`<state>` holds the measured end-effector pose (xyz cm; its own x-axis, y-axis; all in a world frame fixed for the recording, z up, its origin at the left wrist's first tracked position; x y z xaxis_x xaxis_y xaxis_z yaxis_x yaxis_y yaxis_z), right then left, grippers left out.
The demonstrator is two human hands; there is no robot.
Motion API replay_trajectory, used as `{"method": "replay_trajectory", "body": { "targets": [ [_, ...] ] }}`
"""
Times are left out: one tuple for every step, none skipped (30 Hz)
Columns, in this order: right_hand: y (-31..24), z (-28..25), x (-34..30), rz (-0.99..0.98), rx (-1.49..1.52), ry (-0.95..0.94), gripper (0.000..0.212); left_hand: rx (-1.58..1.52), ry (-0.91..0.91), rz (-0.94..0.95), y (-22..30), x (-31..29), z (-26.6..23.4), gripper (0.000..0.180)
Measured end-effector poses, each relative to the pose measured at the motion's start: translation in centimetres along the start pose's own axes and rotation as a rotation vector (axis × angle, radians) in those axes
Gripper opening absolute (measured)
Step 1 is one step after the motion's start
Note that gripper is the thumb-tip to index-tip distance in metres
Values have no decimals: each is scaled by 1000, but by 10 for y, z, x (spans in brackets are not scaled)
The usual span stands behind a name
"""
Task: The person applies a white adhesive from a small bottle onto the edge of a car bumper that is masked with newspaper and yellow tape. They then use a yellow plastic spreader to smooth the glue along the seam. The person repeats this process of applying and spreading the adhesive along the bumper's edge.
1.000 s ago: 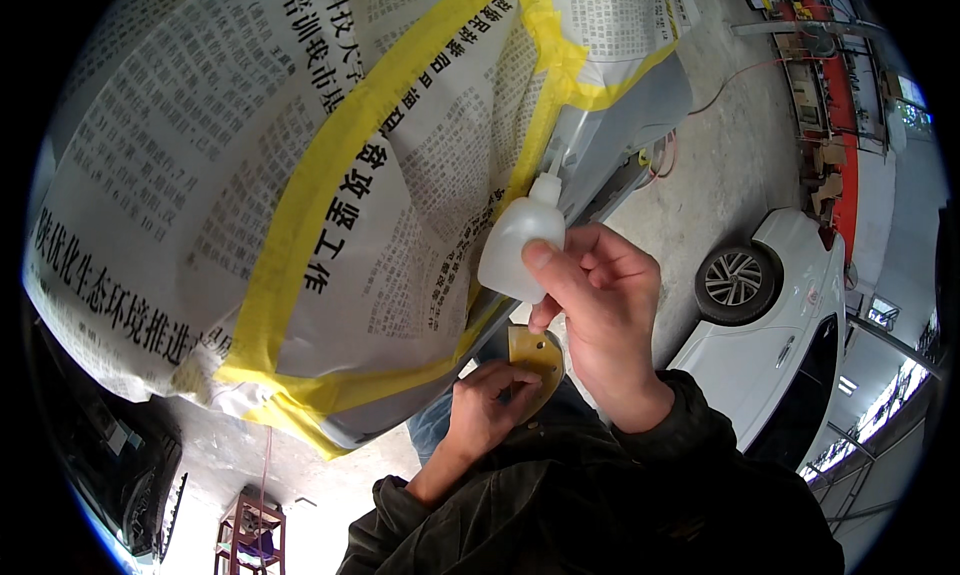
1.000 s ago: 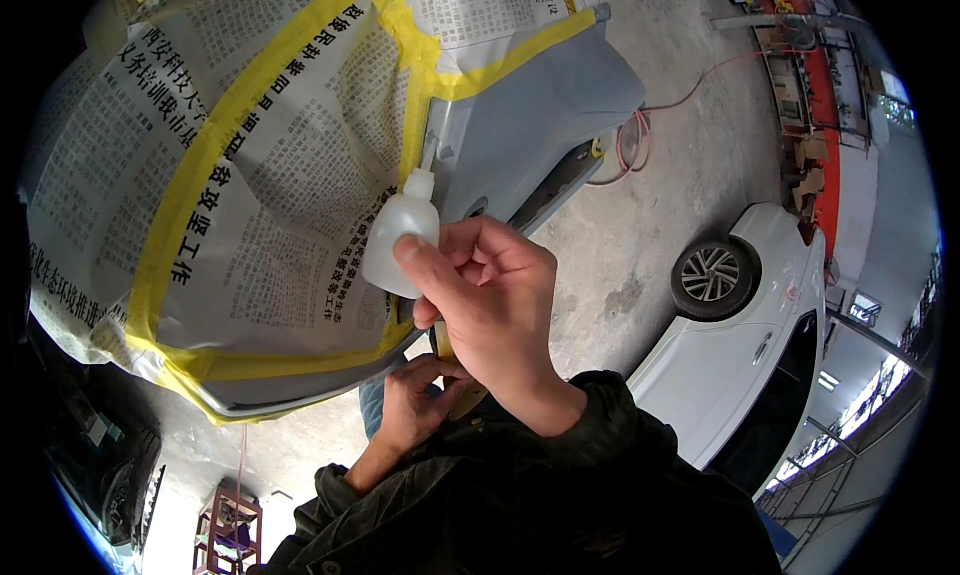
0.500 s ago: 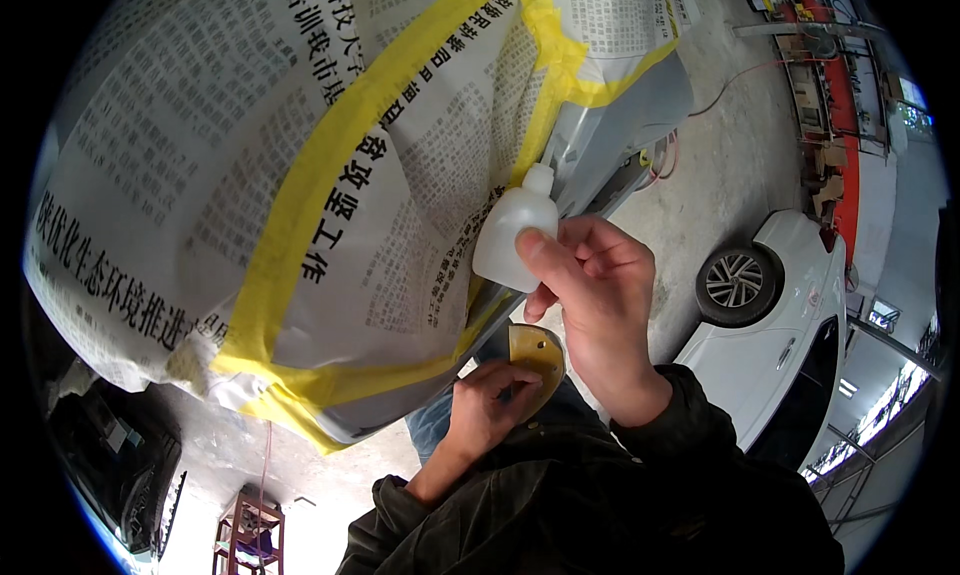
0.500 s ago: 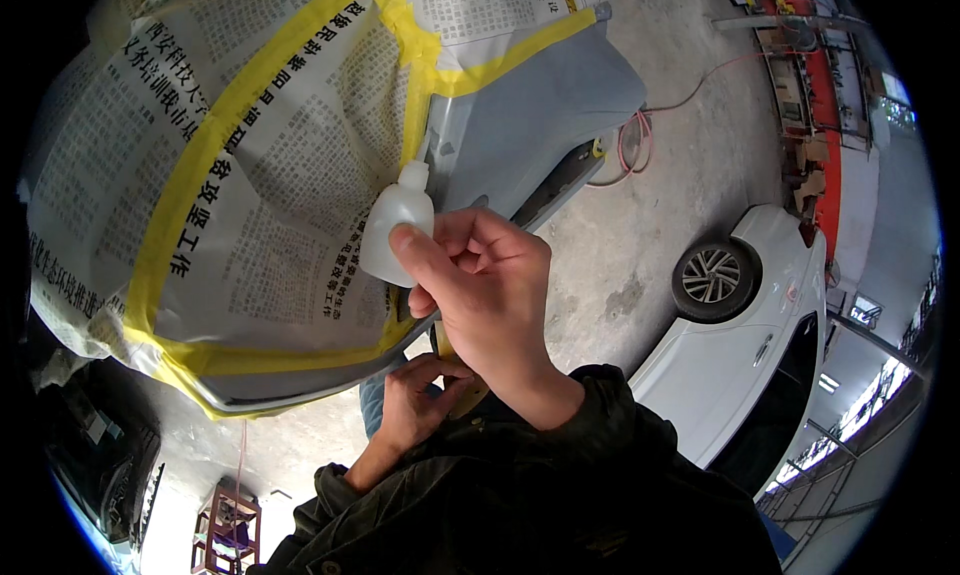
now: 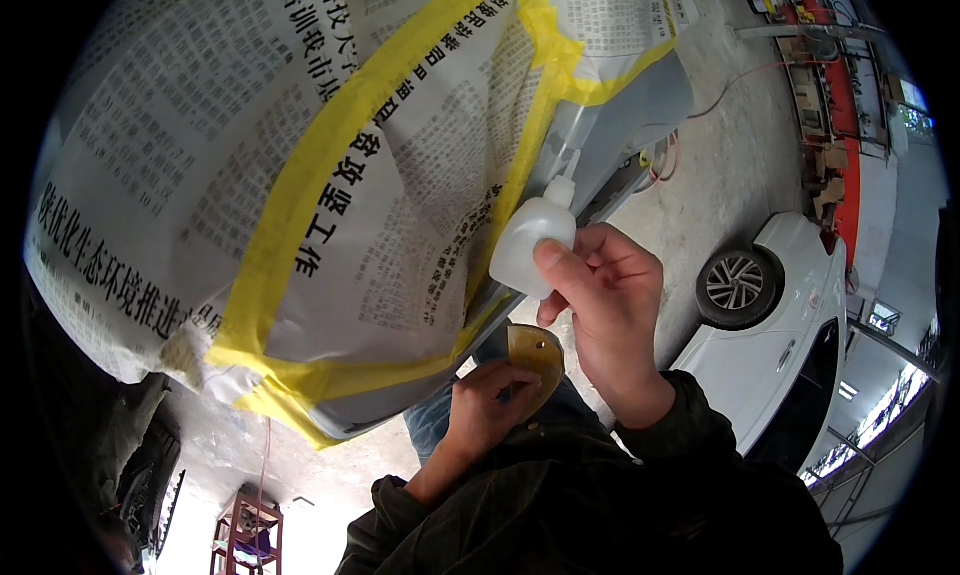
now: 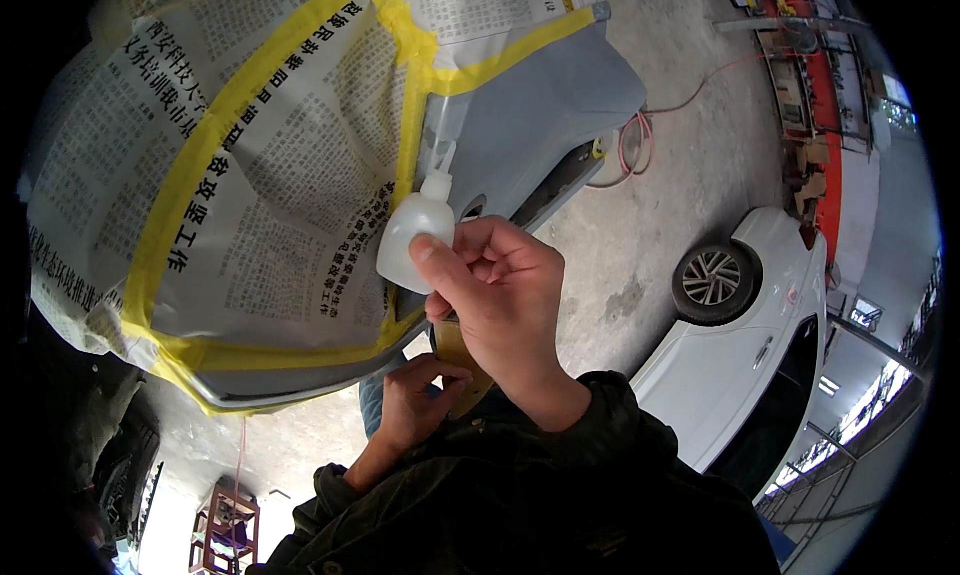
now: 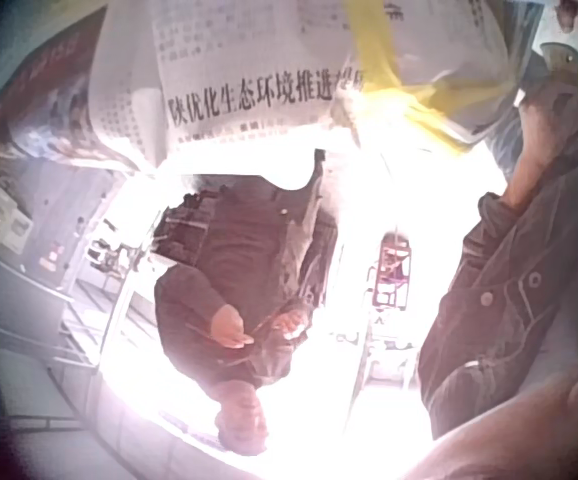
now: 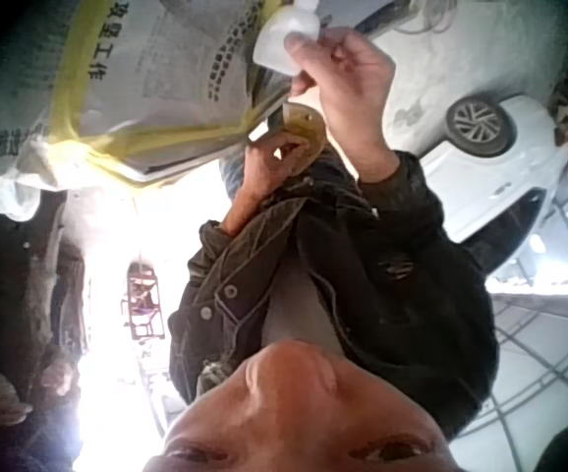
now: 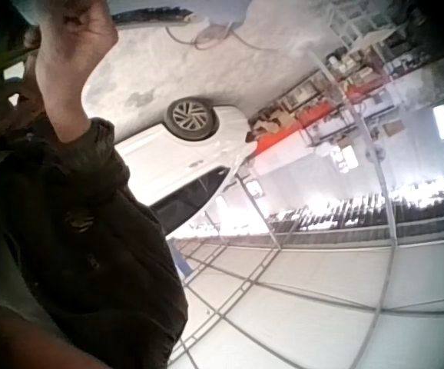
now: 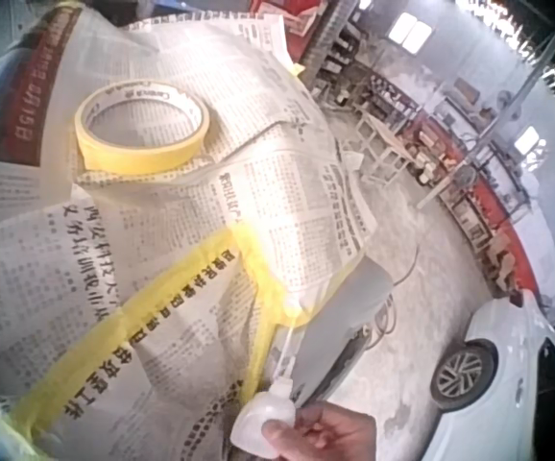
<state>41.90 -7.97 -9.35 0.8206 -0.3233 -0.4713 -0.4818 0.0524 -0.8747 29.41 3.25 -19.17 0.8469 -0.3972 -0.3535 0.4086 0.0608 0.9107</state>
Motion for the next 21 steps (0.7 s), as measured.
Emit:
{"method": "replay_trajectory", "body": {
  "targets": [
    [1, -3, 1, -11, 1, -13, 13, 10, 1, 1, 0, 0, 0, 11],
    [1, -4, 1, -23, 2, -26, 13, 20, 2, 1, 0, 0, 1, 11],
    [0, -5, 2, -31, -5, -48, 12, 25, -7, -16, -1, 0, 2, 12],
    [-1, -5, 2, -40, -12, -71, 12, 30, -16, -33, 0, 0, 3, 14],
    [-2, -6, 3, -49, -19, -94, 11, 35, -24, -50, 0, 0, 4, 15],
    [-2, -5, 4, -45, -34, -124, 11, 34, -20, -49, -1, -1, 4, 16],
    [-3, -4, 5, -40, -50, -153, 11, 34, -15, -47, -3, -1, 5, 16],
    [-4, -3, 6, -36, -66, -183, 11, 34, -11, -45, -4, -2, 6, 16],
    [-3, -4, 7, -41, -63, -197, 11, 37, -8, -45, -4, -2, 7, 16],
    [-1, -6, 8, -46, -61, -210, 12, 39, -5, -45, -4, -3, 8, 16],
    [0, -7, 8, -51, -58, -223, 12, 42, -2, -44, -4, -3, 9, 15],
    [0, -7, 9, -43, -58, -227, 12, 39, 4, -44, -4, -3, 10, 15],
    [0, -7, 9, -35, -58, -230, 13, 37, 11, -43, -5, -3, 11, 15],
    [-1, -7, 9, -28, -57, -234, 13, 34, 19, -43, -5, -3, 12, 15],
    [0, -8, 9, -22, -61, -245, 13, 38, 22, -42, -5, -3, 13, 15],
    [0, -9, 10, -16, -64, -257, 12, 43, 25, -42, -5, -3, 13, 15],
    [0, -11, 10, -10, -67, -268, 12, 47, 29, -41, -4, -3, 13, 15],
    [-1, -14, 9, -34, -92, -276, 11, 56, 48, -36, -1, -4, 13, 15],
    [-1, -20, 7, -58, -118, -284, 11, 66, 67, -30, 2, -4, 13, 15],
    [1, -28, 5, -83, -143, -291, 11, 75, 85, -24, 4, -4, 13, 15],
    [4, -41, 2, -83, -163, -316, 12, 84, 109, 11, 7, -5, 12, 16]
  ]
}}
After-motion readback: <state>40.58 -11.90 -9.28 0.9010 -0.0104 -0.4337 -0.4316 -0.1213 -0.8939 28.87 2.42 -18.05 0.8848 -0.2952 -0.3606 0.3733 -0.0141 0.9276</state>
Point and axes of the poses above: each hand's wrist, its own x-axis towards the middle knuckle, its own z-axis out of the palm, y = z × x, the point moved 6 cm from there along x, towards the middle knuckle, and after that the axes turned 9 degrees about -x, right-handed, at the moved point
